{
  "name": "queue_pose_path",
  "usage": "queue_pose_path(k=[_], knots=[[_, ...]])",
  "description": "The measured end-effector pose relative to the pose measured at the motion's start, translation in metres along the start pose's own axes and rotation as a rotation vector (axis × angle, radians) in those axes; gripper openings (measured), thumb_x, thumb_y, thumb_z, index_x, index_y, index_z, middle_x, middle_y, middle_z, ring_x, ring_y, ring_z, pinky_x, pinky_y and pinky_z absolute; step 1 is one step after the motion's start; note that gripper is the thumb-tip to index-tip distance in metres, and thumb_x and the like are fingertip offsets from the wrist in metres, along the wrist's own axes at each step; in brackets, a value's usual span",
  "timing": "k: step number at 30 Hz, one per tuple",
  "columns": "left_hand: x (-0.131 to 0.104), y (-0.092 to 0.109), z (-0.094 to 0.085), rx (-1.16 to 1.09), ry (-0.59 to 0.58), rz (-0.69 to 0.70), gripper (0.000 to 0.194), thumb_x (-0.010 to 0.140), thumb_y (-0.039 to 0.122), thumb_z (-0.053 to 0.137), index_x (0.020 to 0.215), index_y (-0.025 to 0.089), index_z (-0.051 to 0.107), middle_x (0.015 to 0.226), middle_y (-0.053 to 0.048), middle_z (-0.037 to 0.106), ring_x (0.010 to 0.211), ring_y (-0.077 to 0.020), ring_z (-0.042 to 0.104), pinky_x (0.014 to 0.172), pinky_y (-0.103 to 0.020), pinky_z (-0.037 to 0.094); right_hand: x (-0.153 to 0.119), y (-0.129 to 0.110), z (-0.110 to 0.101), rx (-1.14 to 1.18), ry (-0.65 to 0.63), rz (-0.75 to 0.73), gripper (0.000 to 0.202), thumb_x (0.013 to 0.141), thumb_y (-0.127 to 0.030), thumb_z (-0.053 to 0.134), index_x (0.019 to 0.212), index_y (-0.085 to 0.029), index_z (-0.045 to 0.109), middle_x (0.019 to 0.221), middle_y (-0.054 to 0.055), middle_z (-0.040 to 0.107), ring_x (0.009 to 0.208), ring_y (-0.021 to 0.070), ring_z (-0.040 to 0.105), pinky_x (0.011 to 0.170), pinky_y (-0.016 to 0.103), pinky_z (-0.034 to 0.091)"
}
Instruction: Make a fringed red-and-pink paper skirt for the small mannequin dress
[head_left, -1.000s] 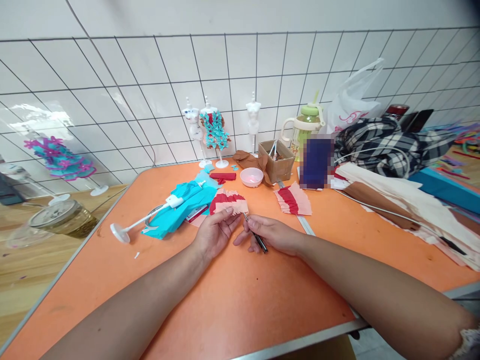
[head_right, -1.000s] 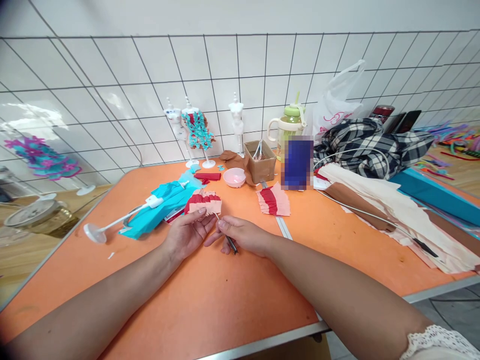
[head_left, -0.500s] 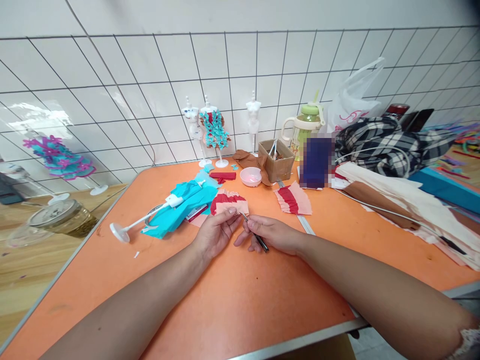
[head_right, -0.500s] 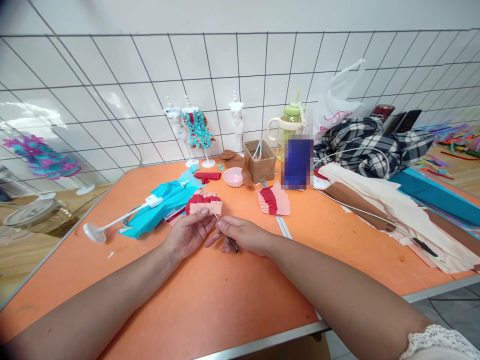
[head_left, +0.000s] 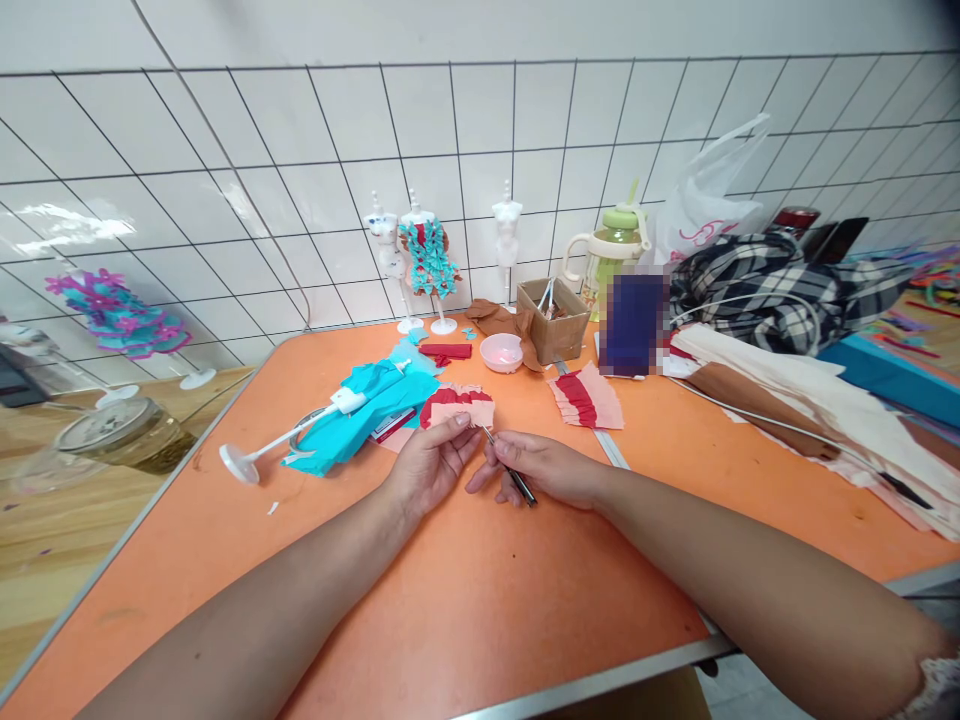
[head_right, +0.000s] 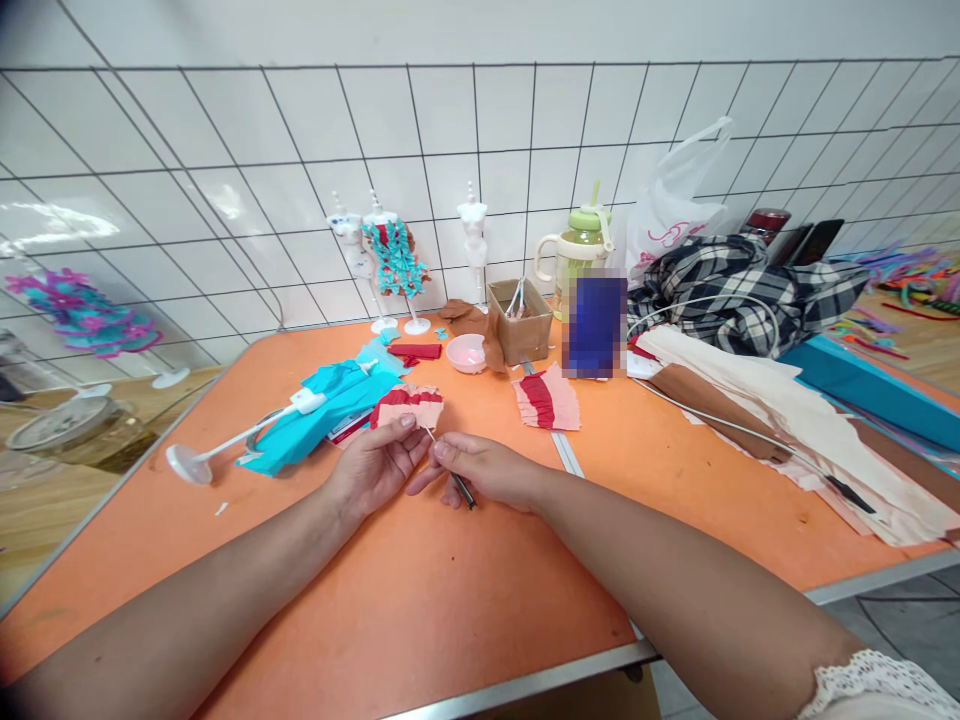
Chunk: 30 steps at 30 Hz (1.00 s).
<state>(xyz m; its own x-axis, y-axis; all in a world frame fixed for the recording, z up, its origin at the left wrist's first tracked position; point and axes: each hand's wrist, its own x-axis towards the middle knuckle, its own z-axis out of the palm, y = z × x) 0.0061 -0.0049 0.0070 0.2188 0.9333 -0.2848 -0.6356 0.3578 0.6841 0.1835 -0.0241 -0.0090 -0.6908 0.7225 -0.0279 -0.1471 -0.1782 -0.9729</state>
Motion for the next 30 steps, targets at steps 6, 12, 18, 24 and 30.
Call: queue_pose_path(k=[6, 12, 18, 24, 30], knots=[[-0.0003, -0.0004, -0.0016, 0.039, -0.053, -0.031, 0.010, 0.079, 0.006, 0.061, 0.072, 0.010, 0.067, 0.072, -0.006, 0.071, 0.068, -0.0140, 0.067, 0.072, -0.024, 0.057, -0.0003, -0.0002, 0.0001, -0.033, 0.015, -0.001, 0.036, 0.094, -0.056, 0.045, 0.088, -0.020, 0.047, 0.099, 0.010, 0.073, 0.054, 0.0098, 0.055, 0.067, 0.030, 0.050], [-0.0003, -0.0003, -0.0021, 0.042, -0.070, -0.035, 0.008, 0.078, 0.007, 0.062, 0.071, 0.010, 0.066, 0.070, -0.006, 0.070, 0.066, -0.0140, 0.067, 0.071, -0.025, 0.056, 0.0003, -0.0008, 0.0005, -0.041, 0.019, 0.000, 0.037, 0.094, -0.056, 0.044, 0.086, -0.020, 0.046, 0.098, 0.009, 0.074, 0.054, 0.0093, 0.054, 0.066, 0.029, 0.049], [-0.0003, -0.0002, -0.0015, 0.043, -0.056, -0.038, 0.011, 0.079, 0.005, 0.060, 0.071, 0.010, 0.066, 0.068, -0.006, 0.070, 0.065, -0.0134, 0.067, 0.070, -0.024, 0.055, 0.0000, -0.0030, 0.0012, -0.043, 0.019, 0.025, 0.039, 0.092, -0.059, 0.046, 0.085, -0.020, 0.045, 0.095, 0.009, 0.074, 0.053, 0.0092, 0.053, 0.061, 0.027, 0.047], [-0.0029, 0.0007, 0.0012, 0.052, -0.076, -0.046, 0.009, 0.077, 0.006, 0.062, 0.071, 0.011, 0.066, 0.067, -0.006, 0.070, 0.062, -0.0139, 0.066, 0.068, -0.024, 0.055, -0.0015, -0.0067, 0.0018, -0.076, 0.002, 0.053, 0.040, 0.091, -0.059, 0.047, 0.084, -0.020, 0.046, 0.092, 0.008, 0.074, 0.055, 0.0105, 0.054, 0.055, 0.024, 0.043], [-0.0009, 0.0002, -0.0002, 0.036, -0.043, -0.022, 0.011, 0.078, 0.004, 0.060, 0.072, 0.011, 0.065, 0.069, -0.005, 0.070, 0.063, -0.0130, 0.066, 0.068, -0.024, 0.055, -0.0031, -0.0087, 0.0020, -0.068, -0.041, 0.058, 0.038, 0.092, -0.057, 0.047, 0.085, -0.020, 0.047, 0.093, 0.009, 0.074, 0.056, 0.0104, 0.053, 0.056, 0.024, 0.043]])
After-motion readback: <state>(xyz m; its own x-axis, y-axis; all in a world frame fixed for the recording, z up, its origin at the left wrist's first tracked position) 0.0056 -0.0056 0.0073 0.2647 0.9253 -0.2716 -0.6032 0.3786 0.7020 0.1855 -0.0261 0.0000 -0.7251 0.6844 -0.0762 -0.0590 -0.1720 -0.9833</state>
